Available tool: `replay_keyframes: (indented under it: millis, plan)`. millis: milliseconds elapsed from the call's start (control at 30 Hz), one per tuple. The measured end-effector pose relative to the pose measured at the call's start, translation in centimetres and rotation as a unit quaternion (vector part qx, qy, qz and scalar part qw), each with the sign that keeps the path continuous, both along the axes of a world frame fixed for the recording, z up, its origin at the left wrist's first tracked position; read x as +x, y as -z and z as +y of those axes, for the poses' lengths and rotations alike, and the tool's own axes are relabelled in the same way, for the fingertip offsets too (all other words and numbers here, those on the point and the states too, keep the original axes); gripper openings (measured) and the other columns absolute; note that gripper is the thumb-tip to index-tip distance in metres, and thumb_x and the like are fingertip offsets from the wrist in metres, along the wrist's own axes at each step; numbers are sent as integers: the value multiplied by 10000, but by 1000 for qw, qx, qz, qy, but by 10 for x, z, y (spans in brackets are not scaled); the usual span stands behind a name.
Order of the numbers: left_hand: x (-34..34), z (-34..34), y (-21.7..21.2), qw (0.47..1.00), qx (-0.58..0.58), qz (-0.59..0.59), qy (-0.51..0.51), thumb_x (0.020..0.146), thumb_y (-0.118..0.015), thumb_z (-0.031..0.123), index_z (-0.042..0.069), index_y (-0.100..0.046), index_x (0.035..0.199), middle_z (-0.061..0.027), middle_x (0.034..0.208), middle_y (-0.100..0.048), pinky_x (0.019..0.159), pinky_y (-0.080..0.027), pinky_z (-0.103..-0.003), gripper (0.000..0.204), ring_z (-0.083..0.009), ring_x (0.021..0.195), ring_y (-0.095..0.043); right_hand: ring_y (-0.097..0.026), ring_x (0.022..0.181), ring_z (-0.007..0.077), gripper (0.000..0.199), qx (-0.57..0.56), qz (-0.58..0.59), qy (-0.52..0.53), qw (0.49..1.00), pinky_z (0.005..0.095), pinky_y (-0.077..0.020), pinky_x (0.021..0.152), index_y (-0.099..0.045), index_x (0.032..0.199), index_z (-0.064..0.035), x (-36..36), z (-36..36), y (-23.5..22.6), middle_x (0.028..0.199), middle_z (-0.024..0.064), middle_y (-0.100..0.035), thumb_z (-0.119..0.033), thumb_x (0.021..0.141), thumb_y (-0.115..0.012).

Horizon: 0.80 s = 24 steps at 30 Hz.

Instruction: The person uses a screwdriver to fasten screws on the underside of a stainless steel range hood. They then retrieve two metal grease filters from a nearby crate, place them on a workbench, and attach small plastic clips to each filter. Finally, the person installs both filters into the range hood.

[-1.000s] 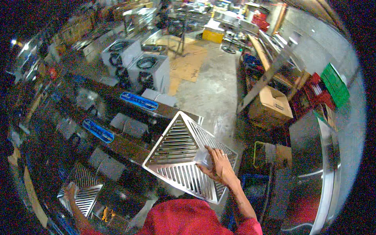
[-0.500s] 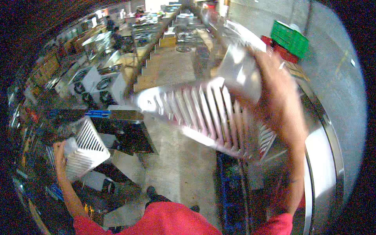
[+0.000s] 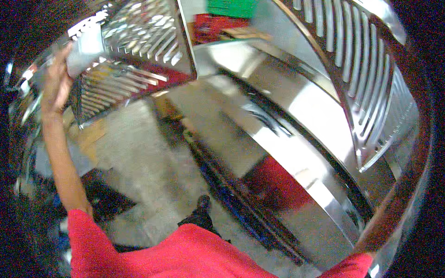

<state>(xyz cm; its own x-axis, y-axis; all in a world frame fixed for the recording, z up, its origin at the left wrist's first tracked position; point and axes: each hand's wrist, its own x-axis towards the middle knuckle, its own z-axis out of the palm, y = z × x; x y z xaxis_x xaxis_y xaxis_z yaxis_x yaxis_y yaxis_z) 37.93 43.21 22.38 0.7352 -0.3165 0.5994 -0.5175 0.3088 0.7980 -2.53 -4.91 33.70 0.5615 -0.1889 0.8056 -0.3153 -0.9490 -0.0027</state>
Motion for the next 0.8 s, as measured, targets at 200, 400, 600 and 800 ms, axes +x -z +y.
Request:
replay_keyframes:
  millis: [200,400,600,800]
  plan:
    - [20,-312,-33,933,99,-221,265,1095,-539,110,-52,-634,1310,-132,1157,-735,914,-591,-268,285,-179,1018,-719,-595,1361,301,739,-151,57,234,959,431,-476,1150,-482,1575,-67,-127,-137,30,1485,213,-602,-487,1014,-718]
    - [78,-569,58,898,57,238,364,950,-784,135,-74,-680,1231,-188,1211,-716,841,-679,-517,366,-338,1047,-743,-659,1270,302,712,-45,67,349,934,423,-527,1084,-492,1566,-50,-122,-105,53,1423,221,-645,-484,1037,-690]
    - [152,-667,198,874,34,371,313,969,-659,146,-203,-537,1246,-270,1161,-685,790,-669,-542,462,-374,919,-758,-627,1317,320,604,-37,68,454,888,430,-479,1141,-484,1559,-28,-166,-76,100,1453,227,-620,-266,1048,-702]
    - [237,-646,278,903,127,352,209,990,-650,284,-151,-540,1295,-251,1232,-673,825,-652,-500,542,-366,994,-749,-613,1351,373,633,12,105,539,836,491,-495,1143,-453,1593,-60,-159,-55,151,1501,244,-581,-313,1058,-676]
